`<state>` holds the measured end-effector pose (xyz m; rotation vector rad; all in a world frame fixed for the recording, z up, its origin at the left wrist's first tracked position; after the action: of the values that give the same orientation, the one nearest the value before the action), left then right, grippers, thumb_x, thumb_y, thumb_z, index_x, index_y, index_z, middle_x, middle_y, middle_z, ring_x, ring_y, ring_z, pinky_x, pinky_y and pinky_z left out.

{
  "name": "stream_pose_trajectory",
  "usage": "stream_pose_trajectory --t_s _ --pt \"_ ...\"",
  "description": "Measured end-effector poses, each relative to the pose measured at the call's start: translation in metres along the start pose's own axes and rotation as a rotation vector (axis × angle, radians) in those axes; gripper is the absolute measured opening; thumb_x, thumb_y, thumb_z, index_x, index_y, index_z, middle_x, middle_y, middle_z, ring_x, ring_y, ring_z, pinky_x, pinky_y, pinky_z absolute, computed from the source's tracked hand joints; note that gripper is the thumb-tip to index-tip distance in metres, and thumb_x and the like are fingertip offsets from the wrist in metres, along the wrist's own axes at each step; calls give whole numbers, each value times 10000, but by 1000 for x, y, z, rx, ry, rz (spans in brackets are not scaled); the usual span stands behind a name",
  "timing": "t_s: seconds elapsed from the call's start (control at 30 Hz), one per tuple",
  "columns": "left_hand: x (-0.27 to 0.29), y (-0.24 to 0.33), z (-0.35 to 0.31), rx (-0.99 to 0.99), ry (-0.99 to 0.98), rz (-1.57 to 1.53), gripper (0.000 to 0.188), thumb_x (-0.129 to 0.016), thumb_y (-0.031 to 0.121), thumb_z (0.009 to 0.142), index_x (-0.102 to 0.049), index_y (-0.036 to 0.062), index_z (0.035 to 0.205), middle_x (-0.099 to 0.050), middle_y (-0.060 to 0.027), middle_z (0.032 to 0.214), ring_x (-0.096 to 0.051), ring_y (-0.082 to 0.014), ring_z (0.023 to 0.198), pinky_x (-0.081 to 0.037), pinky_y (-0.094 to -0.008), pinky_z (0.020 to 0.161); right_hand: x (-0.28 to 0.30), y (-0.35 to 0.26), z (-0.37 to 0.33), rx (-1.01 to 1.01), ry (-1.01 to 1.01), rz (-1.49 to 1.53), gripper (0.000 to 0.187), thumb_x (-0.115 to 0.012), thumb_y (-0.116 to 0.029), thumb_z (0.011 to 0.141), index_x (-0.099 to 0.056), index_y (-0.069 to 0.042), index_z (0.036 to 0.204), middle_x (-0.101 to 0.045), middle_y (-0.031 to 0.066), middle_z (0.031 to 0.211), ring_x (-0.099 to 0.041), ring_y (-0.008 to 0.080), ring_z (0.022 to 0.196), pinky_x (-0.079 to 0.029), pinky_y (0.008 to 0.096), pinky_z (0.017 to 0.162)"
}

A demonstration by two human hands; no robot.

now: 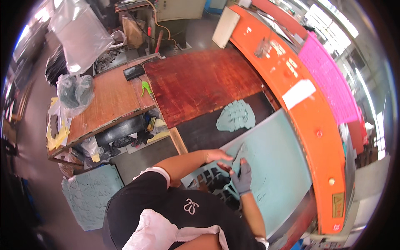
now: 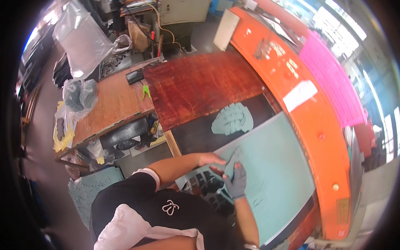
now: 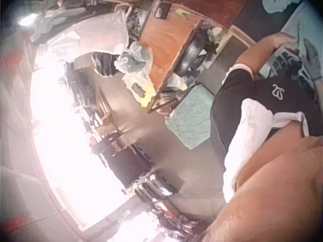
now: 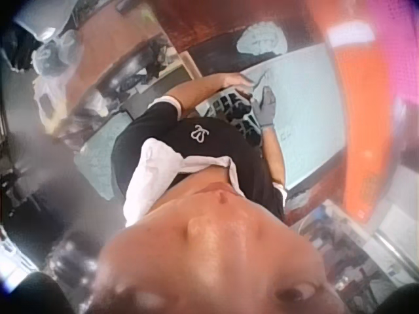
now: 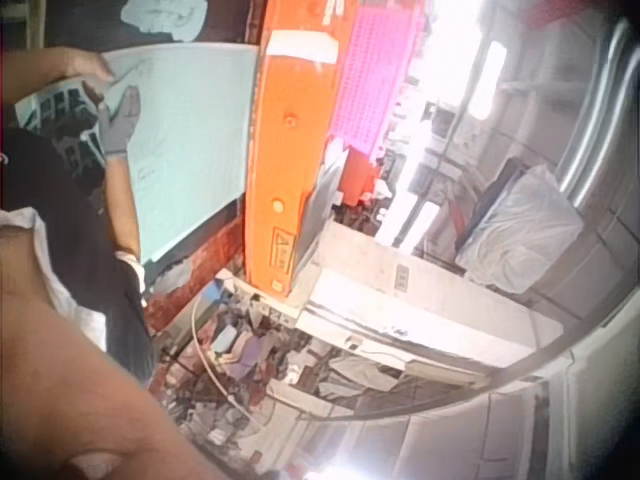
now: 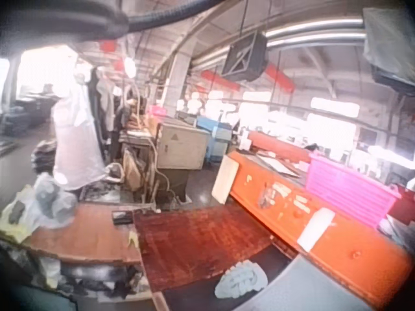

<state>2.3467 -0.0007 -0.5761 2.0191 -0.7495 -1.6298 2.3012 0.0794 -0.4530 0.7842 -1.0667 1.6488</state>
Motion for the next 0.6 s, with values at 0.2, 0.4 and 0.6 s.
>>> stream_pose_trajectory --t_s 0.2,0.4,0.6 --pt "-23 10 3 -75 -80 30 451 -657 253 860 -531 31 1232 -598 -81 1140 -593 -191 990 -501 -316 864 -4 38 -15 -233 -67 337 670 -675 -316 805 -401 7 1324 -433 223 1323 -414 384 1225 -354 446 1016" --pt "-21 24 -18 -112 117 213 382 -672 216 844 -593 -8 1143 -639 -42 1001 -579 -114 893 -490 -289 791 10 4 6 -110 47 96 612 -656 -339 816 -447 5 1277 -469 220 1275 -462 389 1168 -397 456 969" --pt "-40 37 -23 -96 52 91 451 -589 134 881 -453 -8 1286 -581 -139 1219 -581 -238 1085 -469 -386 933 16 43 2 -541 198 421 388 -530 -301 904 -566 9 1135 -630 157 924 -594 314 842 -467 393 756"
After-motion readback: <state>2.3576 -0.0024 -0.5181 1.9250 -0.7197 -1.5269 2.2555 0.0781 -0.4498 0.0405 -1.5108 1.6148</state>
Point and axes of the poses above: each hand's wrist, its own z-axis towards the middle knuckle, its own x-axis out of the back of the hand, y = z × x, the point moved 9 cm from there along z, towards the middle knuckle
